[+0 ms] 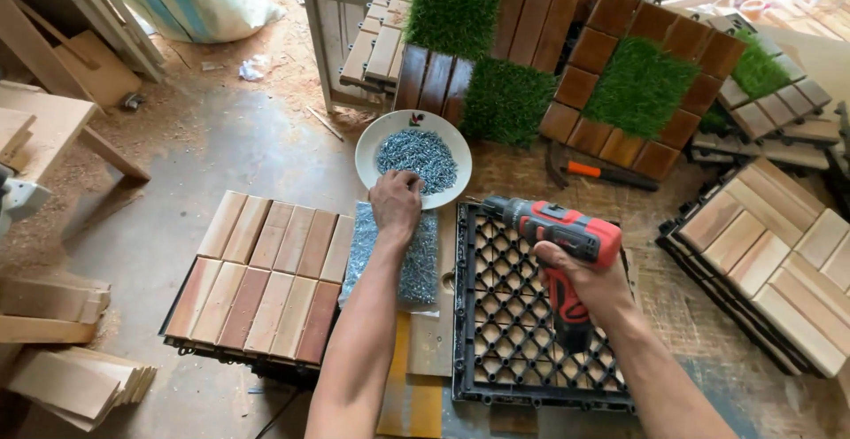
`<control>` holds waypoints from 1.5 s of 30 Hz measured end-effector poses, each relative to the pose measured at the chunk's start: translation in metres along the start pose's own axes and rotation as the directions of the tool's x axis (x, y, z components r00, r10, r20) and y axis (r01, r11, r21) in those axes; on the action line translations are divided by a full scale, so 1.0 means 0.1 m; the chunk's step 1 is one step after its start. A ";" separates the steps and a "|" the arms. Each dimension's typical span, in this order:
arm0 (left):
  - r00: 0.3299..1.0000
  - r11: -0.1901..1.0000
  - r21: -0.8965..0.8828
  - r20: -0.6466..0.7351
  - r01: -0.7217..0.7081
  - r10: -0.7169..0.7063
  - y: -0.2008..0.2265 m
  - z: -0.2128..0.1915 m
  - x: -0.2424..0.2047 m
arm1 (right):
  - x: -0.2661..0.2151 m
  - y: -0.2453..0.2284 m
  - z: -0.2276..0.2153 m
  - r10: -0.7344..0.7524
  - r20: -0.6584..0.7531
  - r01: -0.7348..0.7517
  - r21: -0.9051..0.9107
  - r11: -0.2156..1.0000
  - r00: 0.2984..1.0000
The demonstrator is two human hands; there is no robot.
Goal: Assembling wooden floor tiles by placing wood slats into a plastic grid and securing them with screws using a power drill.
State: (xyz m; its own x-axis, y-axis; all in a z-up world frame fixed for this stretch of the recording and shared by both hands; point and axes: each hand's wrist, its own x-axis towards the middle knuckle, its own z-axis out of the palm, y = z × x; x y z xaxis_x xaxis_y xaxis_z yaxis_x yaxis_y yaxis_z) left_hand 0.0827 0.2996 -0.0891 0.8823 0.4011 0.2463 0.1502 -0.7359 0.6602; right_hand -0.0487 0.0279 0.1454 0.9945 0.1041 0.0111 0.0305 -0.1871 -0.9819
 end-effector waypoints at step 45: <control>0.780 0.911 0.032 0.530 -0.411 0.333 2.72 -0.01 -2.05 | -0.78 -0.68 -1.98 0.314 -0.242 -0.377 -0.288 0.880 0.918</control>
State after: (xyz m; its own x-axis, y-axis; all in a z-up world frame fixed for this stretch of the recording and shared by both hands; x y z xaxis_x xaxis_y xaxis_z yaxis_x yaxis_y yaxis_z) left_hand -0.0572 0.0179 0.0403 0.9746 -0.2213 0.0359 -0.2112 -0.8526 0.4779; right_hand -0.1087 -0.1607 0.2487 0.9468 -0.2000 -0.2520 -0.3191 -0.4850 -0.8142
